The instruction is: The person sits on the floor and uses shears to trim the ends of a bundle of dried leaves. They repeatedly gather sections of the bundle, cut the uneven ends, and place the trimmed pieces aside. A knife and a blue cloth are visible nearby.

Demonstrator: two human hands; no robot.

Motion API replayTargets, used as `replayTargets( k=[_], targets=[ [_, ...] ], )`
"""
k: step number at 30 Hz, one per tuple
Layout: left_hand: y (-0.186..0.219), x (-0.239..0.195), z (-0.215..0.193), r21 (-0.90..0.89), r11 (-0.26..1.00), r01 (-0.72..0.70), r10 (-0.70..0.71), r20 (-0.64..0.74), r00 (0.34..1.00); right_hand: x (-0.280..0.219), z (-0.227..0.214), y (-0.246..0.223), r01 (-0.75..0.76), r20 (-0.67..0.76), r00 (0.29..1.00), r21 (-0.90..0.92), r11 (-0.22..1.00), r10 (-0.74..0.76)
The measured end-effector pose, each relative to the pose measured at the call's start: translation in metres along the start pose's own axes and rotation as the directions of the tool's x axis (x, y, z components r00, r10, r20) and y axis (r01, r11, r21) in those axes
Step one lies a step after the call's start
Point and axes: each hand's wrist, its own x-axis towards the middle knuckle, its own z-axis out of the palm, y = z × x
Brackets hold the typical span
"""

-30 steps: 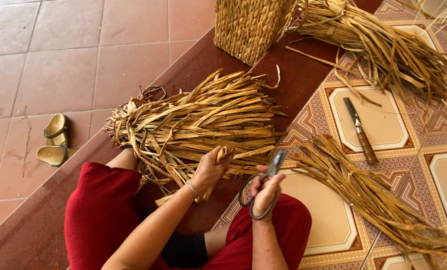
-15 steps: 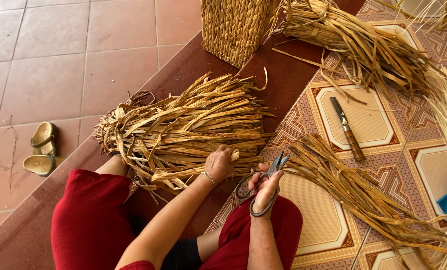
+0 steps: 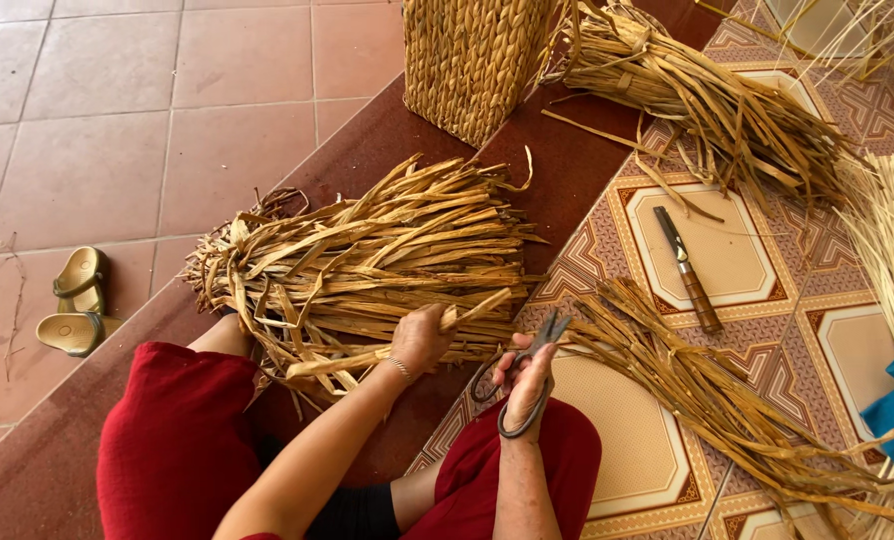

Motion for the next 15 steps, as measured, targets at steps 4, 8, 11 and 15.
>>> replayTargets(
  k=[4,8,11,15],
  targets=[
    [-0.007,-0.029,-0.044,-0.181,0.983,-0.037,0.024,-0.072,0.997,-0.004,0.016,0.010,0.028,0.115,0.993,-0.261,0.965,0.003],
    [-0.010,-0.061,-0.065,-0.298,0.939,-0.171,0.119,-0.185,0.975,-0.012,0.028,0.015,0.163,0.274,0.960,-0.362,0.918,-0.062],
    [-0.010,-0.073,-0.067,-0.260,0.958,-0.119,0.091,-0.117,0.989,-0.018,0.029,0.010,0.193,0.271,0.961,-0.544,0.817,-0.047],
    [-0.010,-0.082,-0.067,-0.298,0.930,-0.215,0.172,-0.166,0.971,-0.024,0.031,-0.001,0.197,0.267,0.963,-0.629,0.752,-0.029]
  ],
)
